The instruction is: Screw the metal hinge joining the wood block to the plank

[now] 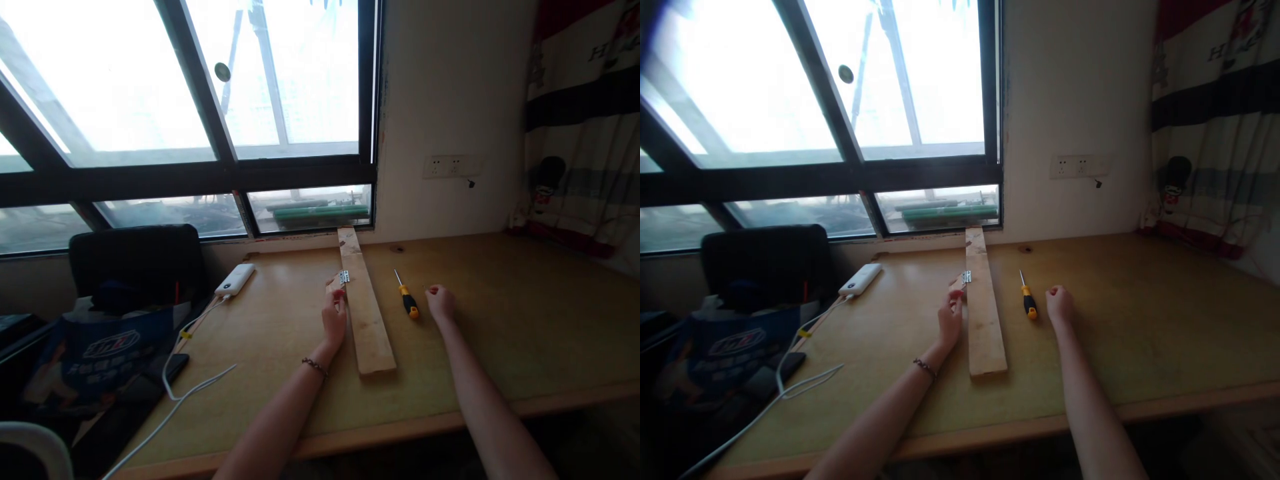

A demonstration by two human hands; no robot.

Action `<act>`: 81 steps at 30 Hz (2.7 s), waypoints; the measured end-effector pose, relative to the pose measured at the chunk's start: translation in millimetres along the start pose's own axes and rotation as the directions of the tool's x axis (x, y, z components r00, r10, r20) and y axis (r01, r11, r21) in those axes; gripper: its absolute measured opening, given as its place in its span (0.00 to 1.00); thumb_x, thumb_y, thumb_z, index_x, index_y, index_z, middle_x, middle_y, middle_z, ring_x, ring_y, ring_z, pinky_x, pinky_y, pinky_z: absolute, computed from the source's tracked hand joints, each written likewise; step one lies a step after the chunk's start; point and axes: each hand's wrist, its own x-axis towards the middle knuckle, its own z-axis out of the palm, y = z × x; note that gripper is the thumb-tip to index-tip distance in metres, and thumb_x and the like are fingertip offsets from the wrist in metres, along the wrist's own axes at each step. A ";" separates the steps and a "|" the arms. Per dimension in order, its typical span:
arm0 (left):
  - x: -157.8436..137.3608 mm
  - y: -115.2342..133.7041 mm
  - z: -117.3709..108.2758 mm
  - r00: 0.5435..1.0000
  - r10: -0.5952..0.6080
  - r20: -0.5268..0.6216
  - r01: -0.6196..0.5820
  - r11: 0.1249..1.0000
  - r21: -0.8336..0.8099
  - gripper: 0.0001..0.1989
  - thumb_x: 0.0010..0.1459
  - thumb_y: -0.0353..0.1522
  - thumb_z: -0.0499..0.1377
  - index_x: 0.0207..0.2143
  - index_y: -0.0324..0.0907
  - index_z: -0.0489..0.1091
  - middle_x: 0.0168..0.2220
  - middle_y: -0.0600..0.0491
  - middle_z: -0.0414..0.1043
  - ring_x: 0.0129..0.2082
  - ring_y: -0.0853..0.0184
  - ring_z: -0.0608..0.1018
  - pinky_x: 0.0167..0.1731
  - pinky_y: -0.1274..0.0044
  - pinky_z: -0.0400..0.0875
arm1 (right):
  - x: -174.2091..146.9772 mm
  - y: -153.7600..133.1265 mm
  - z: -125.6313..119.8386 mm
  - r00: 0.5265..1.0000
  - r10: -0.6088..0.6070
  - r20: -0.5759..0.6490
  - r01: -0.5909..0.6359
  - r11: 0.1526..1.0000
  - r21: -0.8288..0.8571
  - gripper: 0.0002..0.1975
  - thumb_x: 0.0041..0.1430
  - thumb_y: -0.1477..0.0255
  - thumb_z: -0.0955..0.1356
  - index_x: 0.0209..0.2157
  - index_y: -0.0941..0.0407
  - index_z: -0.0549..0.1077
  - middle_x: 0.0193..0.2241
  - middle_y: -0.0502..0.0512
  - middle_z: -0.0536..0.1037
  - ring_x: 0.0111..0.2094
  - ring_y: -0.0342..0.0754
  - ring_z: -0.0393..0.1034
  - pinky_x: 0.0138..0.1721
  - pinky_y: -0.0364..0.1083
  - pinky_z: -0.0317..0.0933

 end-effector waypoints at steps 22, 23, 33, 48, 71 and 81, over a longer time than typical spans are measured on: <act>68.0 45.1 8.1 0.967 0.056 0.247 -0.075 0.995 0.067 0.09 0.45 0.36 0.62 0.27 0.39 0.74 0.24 0.53 0.71 0.23 0.72 0.69 0.26 0.79 0.63 | -57.1 -151.5 53.9 0.685 -0.611 0.396 0.280 0.723 0.631 0.26 0.43 0.64 0.71 0.44 0.55 0.62 0.38 0.55 0.73 0.39 0.48 0.68 0.40 0.48 0.62; 84.5 50.0 3.9 0.971 0.058 0.231 -0.082 0.992 0.095 0.09 0.44 0.36 0.62 0.27 0.39 0.74 0.23 0.53 0.71 0.23 0.72 0.69 0.26 0.79 0.64 | -50.0 -153.2 64.1 0.667 -0.634 0.391 0.354 0.732 0.583 0.33 0.39 0.65 0.72 0.48 0.55 0.60 0.41 0.57 0.72 0.43 0.49 0.66 0.44 0.49 0.60; 137.1 30.5 -38.5 0.916 -0.204 0.347 0.046 0.910 0.413 0.07 0.36 0.32 0.65 0.20 0.37 0.74 0.17 0.52 0.70 0.19 0.71 0.70 0.21 0.79 0.62 | -35.0 -179.7 126.1 0.504 -0.624 0.597 0.651 0.729 0.212 0.46 0.29 0.73 0.74 0.55 0.56 0.57 0.49 0.60 0.67 0.52 0.57 0.54 0.50 0.50 0.51; 134.2 12.2 -21.4 0.846 -0.169 0.506 -0.096 0.885 0.456 0.09 0.39 0.30 0.62 0.26 0.35 0.75 0.18 0.53 0.71 0.20 0.72 0.71 0.22 0.81 0.64 | -28.9 -165.6 134.8 0.553 -0.687 0.471 0.553 0.726 0.409 0.44 0.29 0.65 0.76 0.51 0.54 0.60 0.43 0.55 0.73 0.49 0.55 0.62 0.48 0.52 0.54; 123.4 -8.1 -10.3 0.832 -0.005 0.554 -0.405 0.677 0.615 0.06 0.44 0.30 0.59 0.23 0.36 0.74 0.19 0.55 0.67 0.21 0.74 0.66 0.22 0.82 0.57 | -30.5 -162.8 135.9 0.581 -0.704 0.409 0.550 0.710 0.440 0.37 0.28 0.63 0.76 0.44 0.56 0.64 0.42 0.56 0.72 0.44 0.52 0.65 0.45 0.50 0.57; 122.9 -14.1 -11.9 0.870 -0.123 0.478 -0.228 0.759 0.610 0.07 0.45 0.31 0.58 0.27 0.36 0.74 0.18 0.56 0.68 0.20 0.74 0.68 0.20 0.82 0.59 | -31.2 -164.3 132.4 0.583 -0.693 0.423 0.537 0.720 0.439 0.36 0.28 0.66 0.76 0.43 0.55 0.64 0.42 0.57 0.72 0.46 0.53 0.64 0.47 0.52 0.56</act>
